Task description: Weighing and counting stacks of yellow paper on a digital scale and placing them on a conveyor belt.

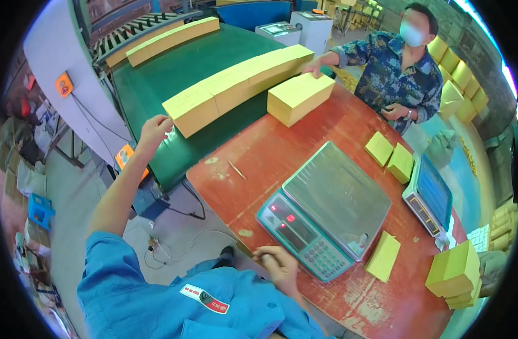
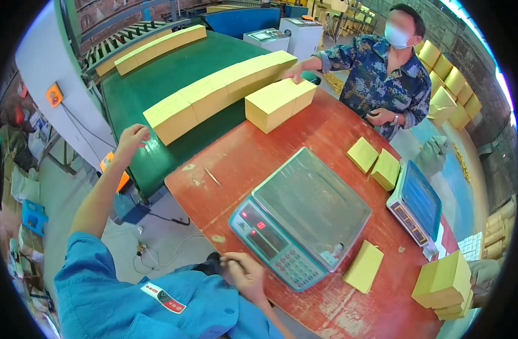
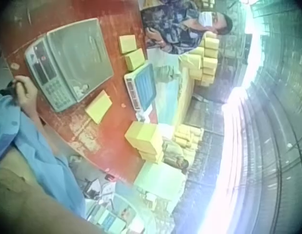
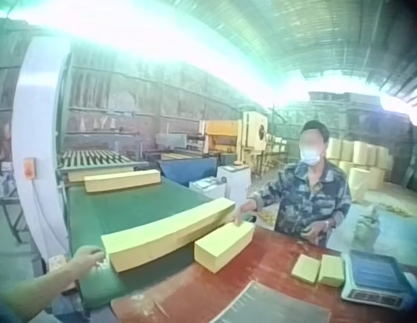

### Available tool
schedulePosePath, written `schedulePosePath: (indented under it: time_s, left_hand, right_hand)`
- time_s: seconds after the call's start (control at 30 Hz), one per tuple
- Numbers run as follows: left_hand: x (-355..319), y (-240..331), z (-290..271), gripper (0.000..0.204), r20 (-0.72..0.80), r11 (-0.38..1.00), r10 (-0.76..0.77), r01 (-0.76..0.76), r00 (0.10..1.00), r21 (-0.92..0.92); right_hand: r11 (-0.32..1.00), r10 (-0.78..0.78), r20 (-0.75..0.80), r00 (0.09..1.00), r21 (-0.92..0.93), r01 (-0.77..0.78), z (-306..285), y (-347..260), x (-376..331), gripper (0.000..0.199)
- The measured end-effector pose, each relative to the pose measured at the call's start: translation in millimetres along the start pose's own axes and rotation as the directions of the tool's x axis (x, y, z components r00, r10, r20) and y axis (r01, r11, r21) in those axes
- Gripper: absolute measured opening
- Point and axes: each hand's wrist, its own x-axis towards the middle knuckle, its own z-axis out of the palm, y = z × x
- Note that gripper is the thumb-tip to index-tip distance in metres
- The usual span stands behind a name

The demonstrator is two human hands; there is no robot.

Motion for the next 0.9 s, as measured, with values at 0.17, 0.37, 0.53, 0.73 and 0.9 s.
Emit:
schedulePosePath:
  time_s: [0.17, 0.37, 0.53, 0.73, 0.9]
  left_hand:
    - [119, -9, -21, 0.043, -0.152, 0.922, 0.292, -0.236, 0.944, 0.308]
    - [226, -43, 5, 0.068, 0.144, 0.954, 0.008, -0.050, 0.990, 0.296]
    - [214, -42, 8, 0.071, 0.608, 0.949, -0.314, 0.262, 0.729, 0.176]
    - [123, -29, 33, 0.053, 0.698, 0.972, -0.216, 0.085, 0.683, 0.219]
    - [-18, -3, 51, 0.045, 0.725, 0.980, -0.199, 0.148, 0.659, 0.134]
  right_hand:
    - [0.991, 0.065, 0.085, 0.994, -0.126, -0.054, 65, 52, 41, 0.016]
    - [0.964, 0.144, -0.037, 0.989, -0.220, -0.149, 79, 71, 60, 0.018]
    - [0.916, 0.392, 0.030, 0.919, 0.082, -0.393, 92, 60, 64, 0.025]
    - [0.727, 0.506, 0.408, 0.760, 0.271, -0.631, 119, 135, 66, 0.050]
    - [0.570, 0.425, 0.286, 0.859, 0.652, -0.500, 141, 152, 83, 0.066]
